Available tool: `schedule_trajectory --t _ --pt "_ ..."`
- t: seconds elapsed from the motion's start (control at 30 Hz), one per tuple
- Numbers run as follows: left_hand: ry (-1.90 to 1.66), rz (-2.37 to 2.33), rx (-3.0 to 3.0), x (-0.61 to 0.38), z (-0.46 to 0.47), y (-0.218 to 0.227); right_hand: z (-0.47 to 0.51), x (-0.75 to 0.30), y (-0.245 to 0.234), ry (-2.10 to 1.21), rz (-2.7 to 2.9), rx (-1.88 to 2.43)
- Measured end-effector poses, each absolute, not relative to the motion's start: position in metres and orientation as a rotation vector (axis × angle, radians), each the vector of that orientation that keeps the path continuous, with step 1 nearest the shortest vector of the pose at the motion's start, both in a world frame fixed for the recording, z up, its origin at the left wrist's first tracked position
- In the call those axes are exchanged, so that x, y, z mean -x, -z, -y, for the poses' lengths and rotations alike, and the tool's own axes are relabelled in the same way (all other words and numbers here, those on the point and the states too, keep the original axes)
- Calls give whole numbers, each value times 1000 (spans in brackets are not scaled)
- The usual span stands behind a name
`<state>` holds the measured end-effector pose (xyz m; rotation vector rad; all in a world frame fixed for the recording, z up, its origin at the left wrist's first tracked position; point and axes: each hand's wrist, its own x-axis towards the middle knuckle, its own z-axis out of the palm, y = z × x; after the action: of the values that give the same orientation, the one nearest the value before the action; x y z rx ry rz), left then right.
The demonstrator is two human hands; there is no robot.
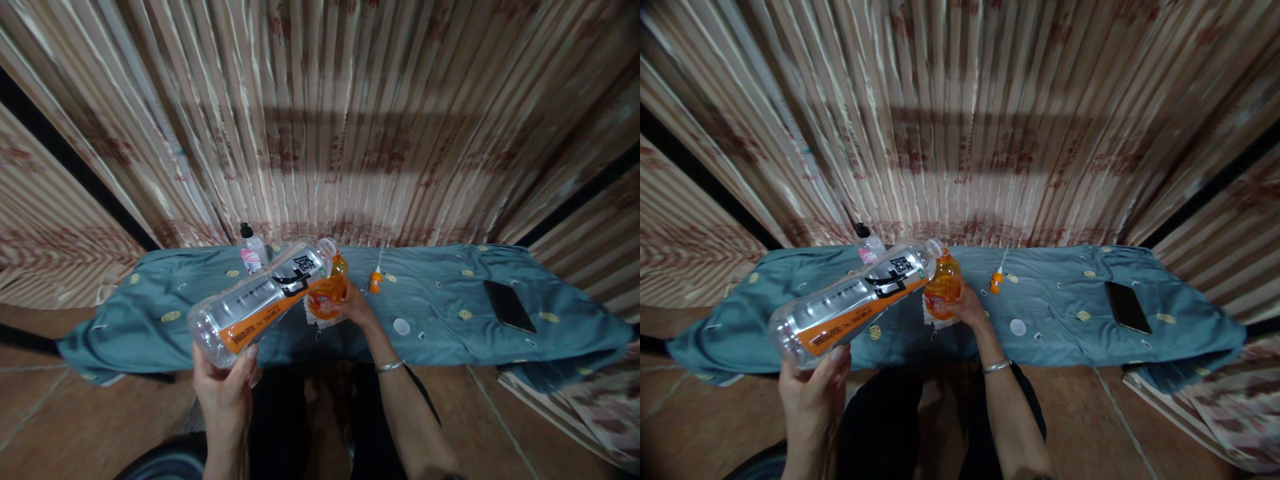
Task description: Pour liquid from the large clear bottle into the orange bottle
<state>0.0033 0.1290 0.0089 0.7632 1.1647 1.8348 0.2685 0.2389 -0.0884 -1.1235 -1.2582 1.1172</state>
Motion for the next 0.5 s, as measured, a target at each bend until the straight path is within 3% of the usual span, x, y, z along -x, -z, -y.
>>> schedule_trajectory --t 0.5 --pt "-1877 -1140 -738 -10 -127 -15 -235 -266 77 -1171 1192 1136"
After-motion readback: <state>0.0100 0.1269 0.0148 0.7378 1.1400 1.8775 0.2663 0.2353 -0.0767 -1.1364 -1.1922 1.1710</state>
